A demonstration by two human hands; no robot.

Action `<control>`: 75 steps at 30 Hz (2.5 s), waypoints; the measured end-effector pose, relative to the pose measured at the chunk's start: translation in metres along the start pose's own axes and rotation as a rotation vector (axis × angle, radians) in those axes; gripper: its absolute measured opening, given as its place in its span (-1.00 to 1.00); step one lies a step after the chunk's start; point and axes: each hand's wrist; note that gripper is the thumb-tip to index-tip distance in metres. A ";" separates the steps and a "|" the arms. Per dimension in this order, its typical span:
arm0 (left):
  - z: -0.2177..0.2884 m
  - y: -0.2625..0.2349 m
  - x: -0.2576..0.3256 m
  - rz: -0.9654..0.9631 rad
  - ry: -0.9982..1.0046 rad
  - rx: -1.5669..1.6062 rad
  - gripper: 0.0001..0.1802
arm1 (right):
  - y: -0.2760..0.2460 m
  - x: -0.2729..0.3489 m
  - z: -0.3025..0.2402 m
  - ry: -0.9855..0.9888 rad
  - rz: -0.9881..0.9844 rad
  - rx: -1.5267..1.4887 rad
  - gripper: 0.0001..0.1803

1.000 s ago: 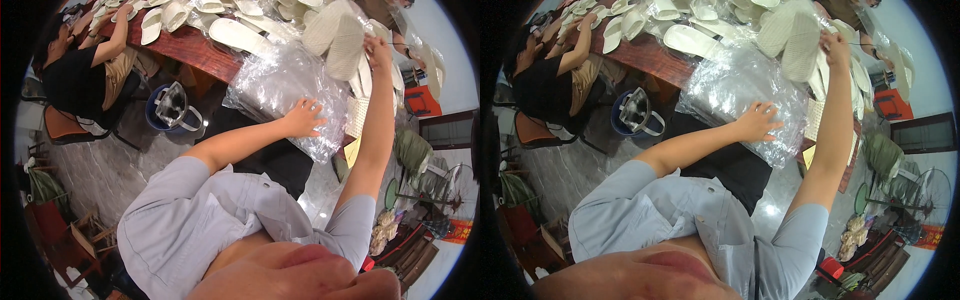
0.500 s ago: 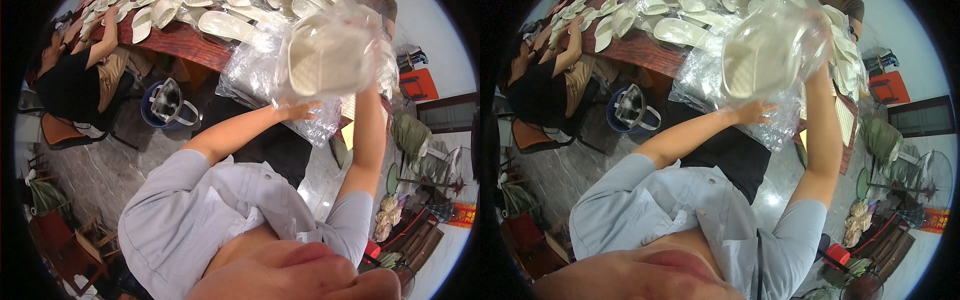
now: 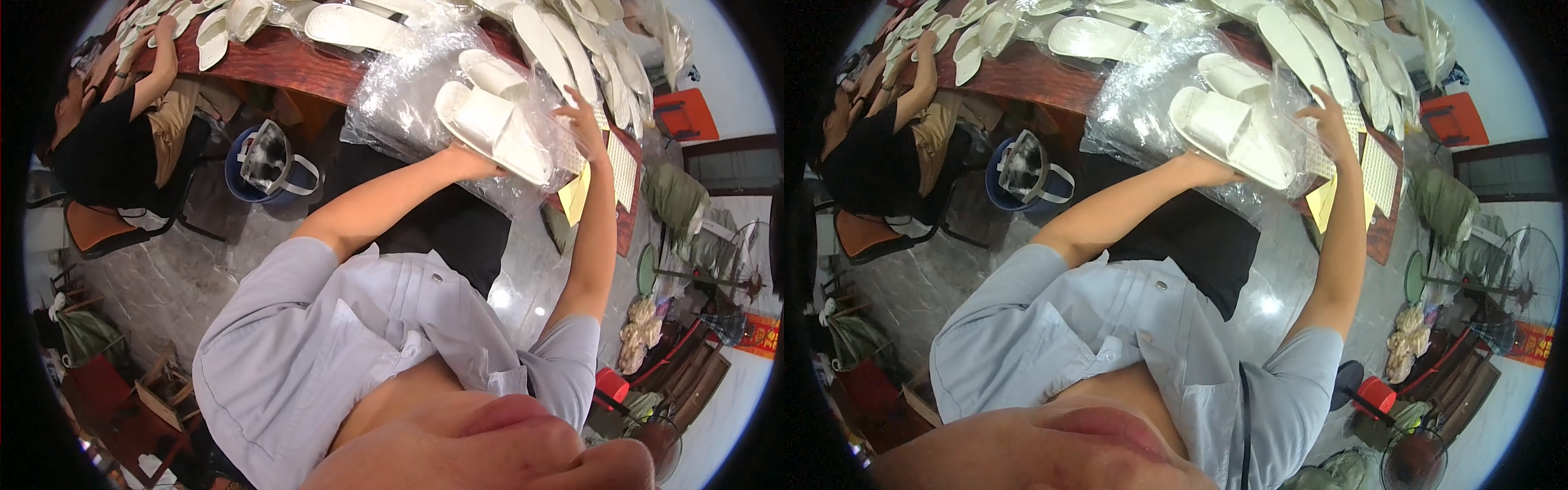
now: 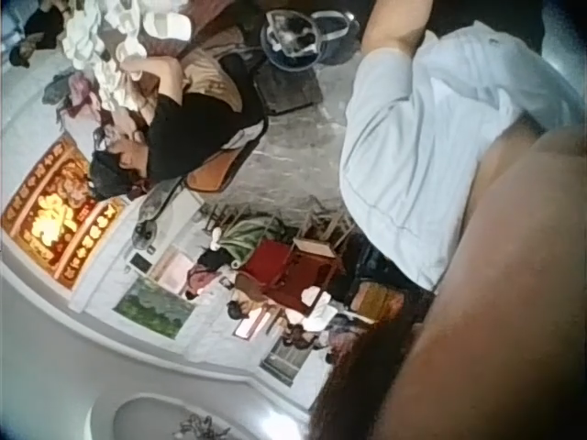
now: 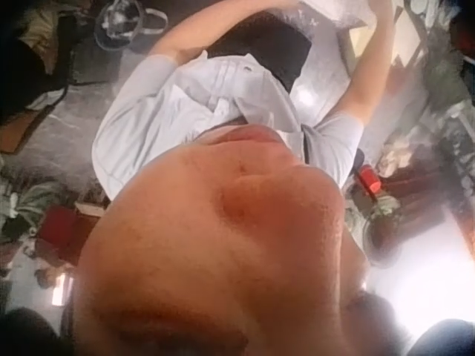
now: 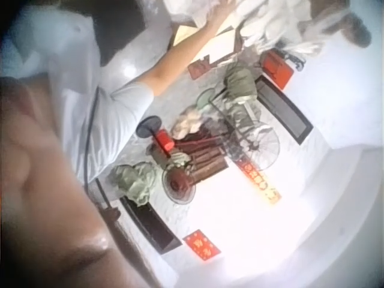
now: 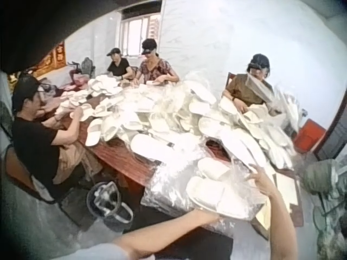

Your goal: The recorder sorts white slipper components and places them into a large plastic bag at a workstation.

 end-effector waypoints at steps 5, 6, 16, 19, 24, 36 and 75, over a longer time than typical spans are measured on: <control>0.010 -0.017 -0.006 -0.142 -0.054 0.040 -0.37 | -0.034 0.004 -0.066 0.359 0.144 -0.413 -0.63; 0.017 -0.024 -0.007 -0.154 -0.009 0.001 -0.38 | -0.037 0.007 -0.076 0.448 0.152 -0.648 -0.69; 0.085 -0.118 0.008 -1.092 0.491 0.750 -0.41 | 0.016 0.021 -0.084 0.266 -0.042 -0.599 -0.35; 0.067 -0.159 0.010 -0.707 0.364 0.744 -0.43 | 0.019 0.016 -0.103 0.235 -0.013 -0.504 -0.19; -0.032 -0.132 -0.023 0.195 -0.430 0.026 -0.43 | 0.024 0.028 -0.100 0.262 -0.046 -0.429 -0.20; -0.094 -0.075 -0.024 0.326 -0.572 0.366 -0.72 | 0.012 0.022 -0.106 0.194 -0.074 -0.458 -0.34; -0.010 -0.067 -0.020 0.105 -0.018 -0.329 -0.48 | 0.033 -0.050 0.127 0.489 0.306 0.328 -0.53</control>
Point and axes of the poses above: each hand's wrist, its own x-axis away from the middle knuckle, its own y-axis out of the palm, z = x × y, and after that the axes turned 15 degrees about -y, right-handed
